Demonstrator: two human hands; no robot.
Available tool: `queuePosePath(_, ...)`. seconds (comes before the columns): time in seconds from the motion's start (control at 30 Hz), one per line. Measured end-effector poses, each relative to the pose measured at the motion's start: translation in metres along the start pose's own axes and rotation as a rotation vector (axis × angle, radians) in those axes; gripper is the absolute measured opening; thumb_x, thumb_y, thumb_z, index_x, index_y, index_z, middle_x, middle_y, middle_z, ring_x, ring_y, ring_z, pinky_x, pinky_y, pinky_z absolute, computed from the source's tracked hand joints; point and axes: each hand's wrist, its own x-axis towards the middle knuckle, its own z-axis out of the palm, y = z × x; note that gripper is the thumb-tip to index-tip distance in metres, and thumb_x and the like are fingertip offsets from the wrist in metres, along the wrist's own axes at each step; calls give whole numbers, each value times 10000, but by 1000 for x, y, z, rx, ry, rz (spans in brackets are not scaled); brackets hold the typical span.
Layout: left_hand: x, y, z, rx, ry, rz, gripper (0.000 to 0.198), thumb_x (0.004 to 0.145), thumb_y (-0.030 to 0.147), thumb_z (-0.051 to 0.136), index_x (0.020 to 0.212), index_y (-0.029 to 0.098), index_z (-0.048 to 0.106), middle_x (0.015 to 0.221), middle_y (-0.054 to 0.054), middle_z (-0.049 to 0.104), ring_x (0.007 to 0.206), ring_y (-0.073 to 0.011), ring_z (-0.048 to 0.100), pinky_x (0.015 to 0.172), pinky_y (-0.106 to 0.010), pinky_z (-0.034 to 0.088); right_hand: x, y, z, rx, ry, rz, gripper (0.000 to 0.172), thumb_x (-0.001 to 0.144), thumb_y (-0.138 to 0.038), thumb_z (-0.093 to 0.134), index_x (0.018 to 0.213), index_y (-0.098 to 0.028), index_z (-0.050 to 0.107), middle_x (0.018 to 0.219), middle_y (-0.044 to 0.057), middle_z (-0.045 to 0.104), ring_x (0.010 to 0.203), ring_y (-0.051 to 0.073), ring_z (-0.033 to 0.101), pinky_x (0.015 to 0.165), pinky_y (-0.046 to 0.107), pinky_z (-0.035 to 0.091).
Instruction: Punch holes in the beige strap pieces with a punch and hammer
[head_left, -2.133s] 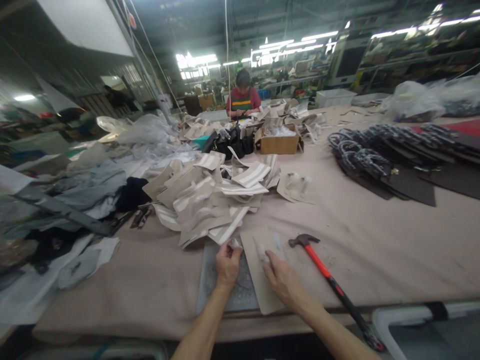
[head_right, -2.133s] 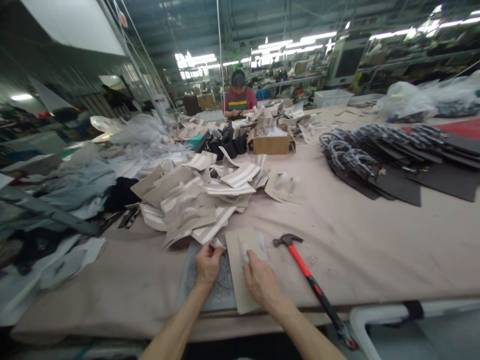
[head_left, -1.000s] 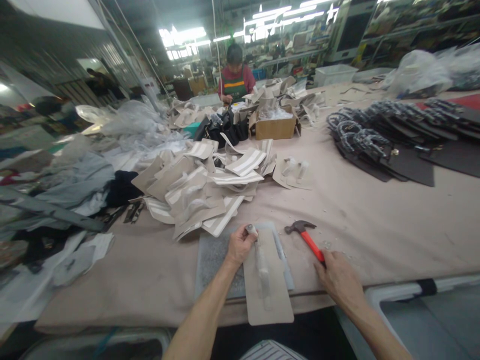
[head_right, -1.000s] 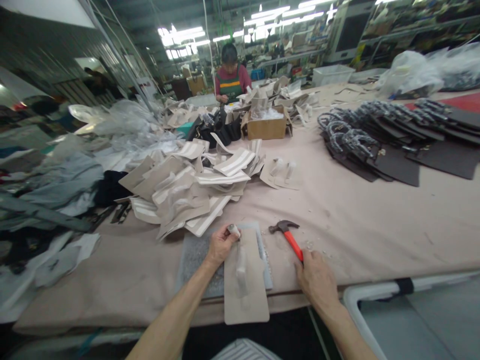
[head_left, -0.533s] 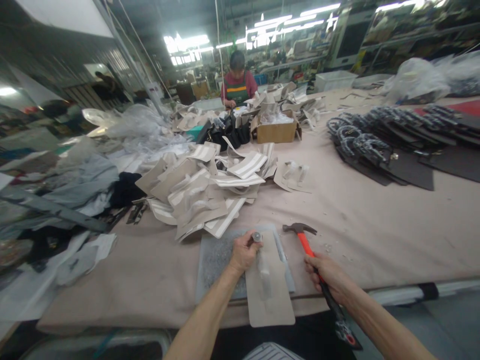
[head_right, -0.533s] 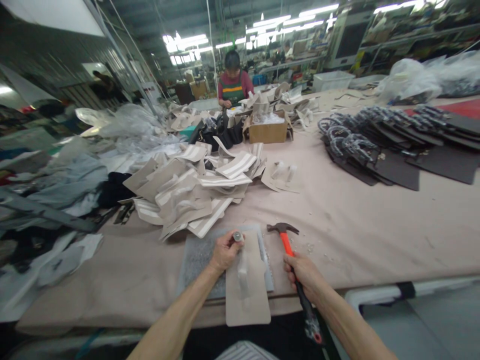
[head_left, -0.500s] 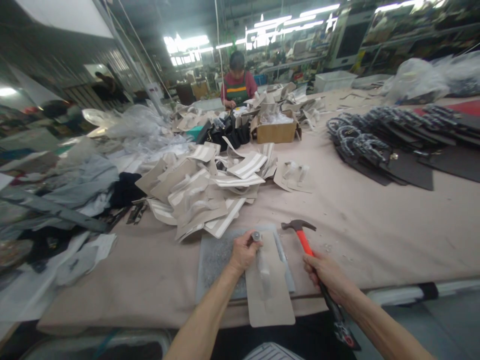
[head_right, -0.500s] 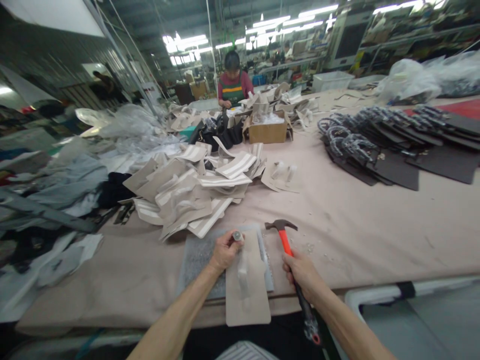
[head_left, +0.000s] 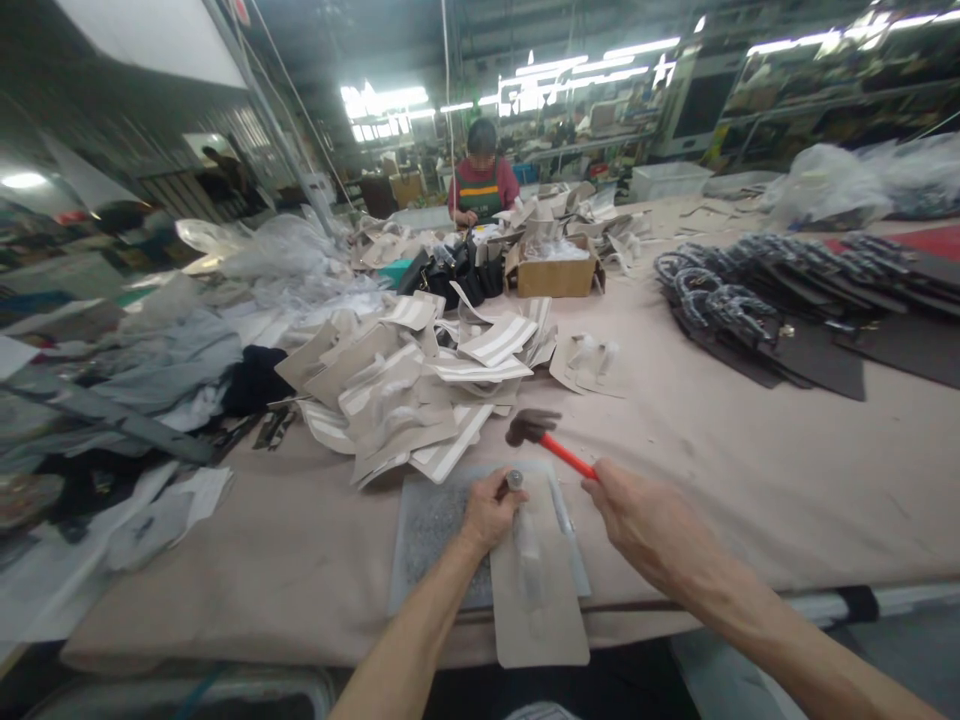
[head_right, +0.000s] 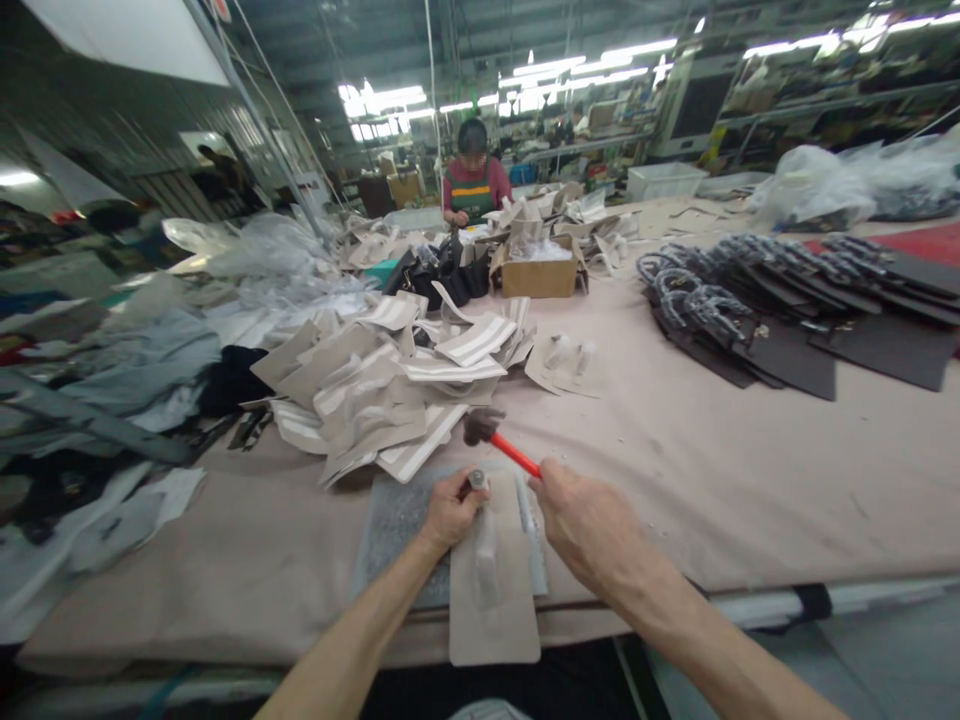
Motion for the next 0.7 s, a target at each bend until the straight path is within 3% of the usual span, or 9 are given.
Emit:
queuePosePath(0.07,1,1,-1,-10,-7,2,78,783,215,653,845,168,658,707,25,581,648,-129,539,628,-208,427,6,-6,-19,59,279,-12,253,1030,-331,384,814,-226,463,565,-24,497,448,137,435,492,284,242)
queuePosePath(0.13,1,2,-1,-11,-5,-2,78,775,208,659,843,169,660,701,27,579,641,-128,535,620,-207,421,5,-11,-24,122,535,5,232,1043,-337,387,874,-217,492,558,-45,469,450,127,440,496,257,288)
queuePosePath(0.2,1,1,0,-13,-3,-10,74,775,206,661,838,167,662,694,28,572,635,-127,526,612,-207,413,-2,-12,-11,124,603,-43,230,1045,-307,382,863,-214,487,549,-46,469,444,123,447,494,249,294)
queuePosePath(0.23,1,1,0,-13,-1,-18,72,776,209,661,834,165,664,679,31,562,624,-125,514,601,-207,406,-7,-11,1,94,543,-89,247,1042,-278,365,828,-218,473,537,-40,475,430,123,441,483,256,274)
queuePosePath(0.3,1,-1,1,-7,4,-24,88,775,217,667,841,160,680,650,37,540,598,-121,485,580,-209,392,-17,-5,25,-2,258,-155,270,1024,-212,334,781,-224,452,507,-28,487,401,131,427,462,284,197)
queuePosePath(0.37,1,-1,2,1,4,-13,118,773,215,670,872,157,701,646,38,540,591,-120,473,582,-213,397,-23,3,41,-76,-45,-101,235,1010,-187,352,815,-216,480,518,-14,523,414,147,461,473,308,136)
queuePosePath(0.43,0,-2,2,-7,4,0,174,776,198,665,938,160,714,684,33,569,615,-123,493,612,-218,419,-25,10,46,-86,-234,7,179,1018,-214,389,882,-206,505,576,7,579,475,168,527,495,313,128)
queuePosePath(0.57,0,-1,2,-8,4,-17,131,778,182,661,903,168,695,692,32,569,630,-126,506,615,-213,419,-27,31,60,-8,-354,212,187,1044,-257,377,935,-197,517,669,43,639,597,198,608,533,290,225)
queuePosePath(0.7,0,-1,2,26,5,-7,57,777,193,670,828,169,662,682,31,545,641,-128,502,617,-211,412,-37,61,96,-71,-368,364,235,1041,-260,363,973,-158,563,785,104,675,692,239,645,584,311,363)
